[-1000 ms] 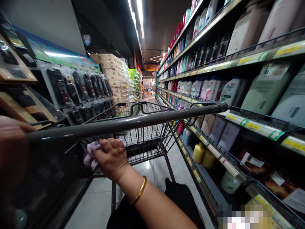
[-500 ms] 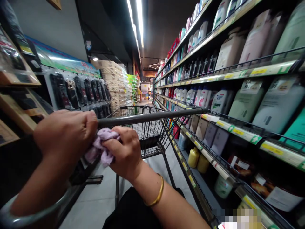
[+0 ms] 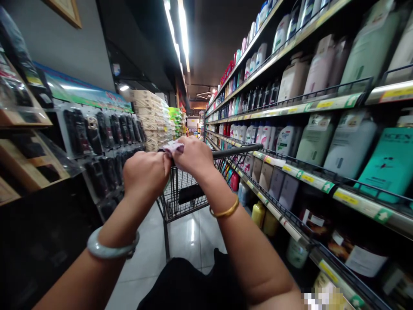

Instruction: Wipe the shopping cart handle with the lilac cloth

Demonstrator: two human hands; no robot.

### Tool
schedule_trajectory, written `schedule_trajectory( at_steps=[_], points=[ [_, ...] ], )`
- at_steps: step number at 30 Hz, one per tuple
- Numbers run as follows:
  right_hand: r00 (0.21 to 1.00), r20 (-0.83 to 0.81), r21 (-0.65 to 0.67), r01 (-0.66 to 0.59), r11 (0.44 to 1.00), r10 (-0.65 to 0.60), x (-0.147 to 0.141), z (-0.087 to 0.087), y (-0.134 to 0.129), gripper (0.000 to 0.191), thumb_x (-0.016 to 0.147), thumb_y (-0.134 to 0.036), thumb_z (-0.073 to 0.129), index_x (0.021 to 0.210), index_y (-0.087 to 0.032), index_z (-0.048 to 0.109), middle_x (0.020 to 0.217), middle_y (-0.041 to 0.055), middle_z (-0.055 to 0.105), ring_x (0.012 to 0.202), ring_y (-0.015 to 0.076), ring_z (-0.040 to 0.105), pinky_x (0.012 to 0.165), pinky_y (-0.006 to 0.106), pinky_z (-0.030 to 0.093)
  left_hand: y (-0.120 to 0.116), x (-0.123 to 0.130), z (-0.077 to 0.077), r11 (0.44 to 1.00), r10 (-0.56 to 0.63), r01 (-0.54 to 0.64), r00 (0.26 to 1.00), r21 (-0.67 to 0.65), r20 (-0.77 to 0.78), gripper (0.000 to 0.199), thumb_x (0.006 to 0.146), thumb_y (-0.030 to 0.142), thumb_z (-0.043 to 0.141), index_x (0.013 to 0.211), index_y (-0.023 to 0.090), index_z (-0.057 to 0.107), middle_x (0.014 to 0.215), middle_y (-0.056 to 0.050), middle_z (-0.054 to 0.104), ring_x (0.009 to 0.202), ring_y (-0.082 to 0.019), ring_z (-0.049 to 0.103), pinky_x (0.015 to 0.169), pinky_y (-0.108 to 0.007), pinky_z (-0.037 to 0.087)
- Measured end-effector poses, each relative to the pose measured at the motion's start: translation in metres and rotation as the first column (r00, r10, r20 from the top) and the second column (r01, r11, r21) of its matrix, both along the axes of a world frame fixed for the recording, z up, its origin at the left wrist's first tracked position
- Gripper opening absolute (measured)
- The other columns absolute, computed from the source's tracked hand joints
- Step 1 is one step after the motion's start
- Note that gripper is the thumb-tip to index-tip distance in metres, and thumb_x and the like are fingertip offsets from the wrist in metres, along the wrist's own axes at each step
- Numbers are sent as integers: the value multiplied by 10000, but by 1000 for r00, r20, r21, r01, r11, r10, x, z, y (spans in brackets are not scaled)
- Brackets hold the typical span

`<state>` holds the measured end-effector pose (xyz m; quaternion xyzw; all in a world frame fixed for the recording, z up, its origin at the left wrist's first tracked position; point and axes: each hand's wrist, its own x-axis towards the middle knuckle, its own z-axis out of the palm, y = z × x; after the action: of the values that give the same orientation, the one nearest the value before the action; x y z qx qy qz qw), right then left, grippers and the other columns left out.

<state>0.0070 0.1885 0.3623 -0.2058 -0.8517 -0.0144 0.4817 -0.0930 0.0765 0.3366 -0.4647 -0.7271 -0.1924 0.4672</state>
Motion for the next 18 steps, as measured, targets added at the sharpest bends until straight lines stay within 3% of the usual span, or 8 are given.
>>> schedule_trajectory(
  at_steps=[6,12,18],
  points=[
    [978,183,-53,109,993,-98,18,17,23,387,912,-574,548,941,-238,736,916,76,764,756,199,615,619,297,310,21,23,2,994,-108,108,994,-26,10,521,1015,277,295,789,119,737,773,-162,721,770,-301,664,635,-387,327],
    [986,158,-121,80,989,-61,41,13,36,361,898,-563,594,918,-233,739,900,60,766,751,183,630,639,288,355,24,46,1,971,-239,238,971,10,29,475,998,241,348,796,85,749,732,-167,709,739,-255,663,621,-359,364],
    [993,120,-172,29,985,-8,67,12,42,394,855,-590,628,831,-206,713,849,56,746,745,186,636,660,290,401,15,71,-2,929,-369,370,928,0,58,442,1007,276,377,847,110,754,826,-164,741,811,-253,691,691,-356,443]
  ],
)
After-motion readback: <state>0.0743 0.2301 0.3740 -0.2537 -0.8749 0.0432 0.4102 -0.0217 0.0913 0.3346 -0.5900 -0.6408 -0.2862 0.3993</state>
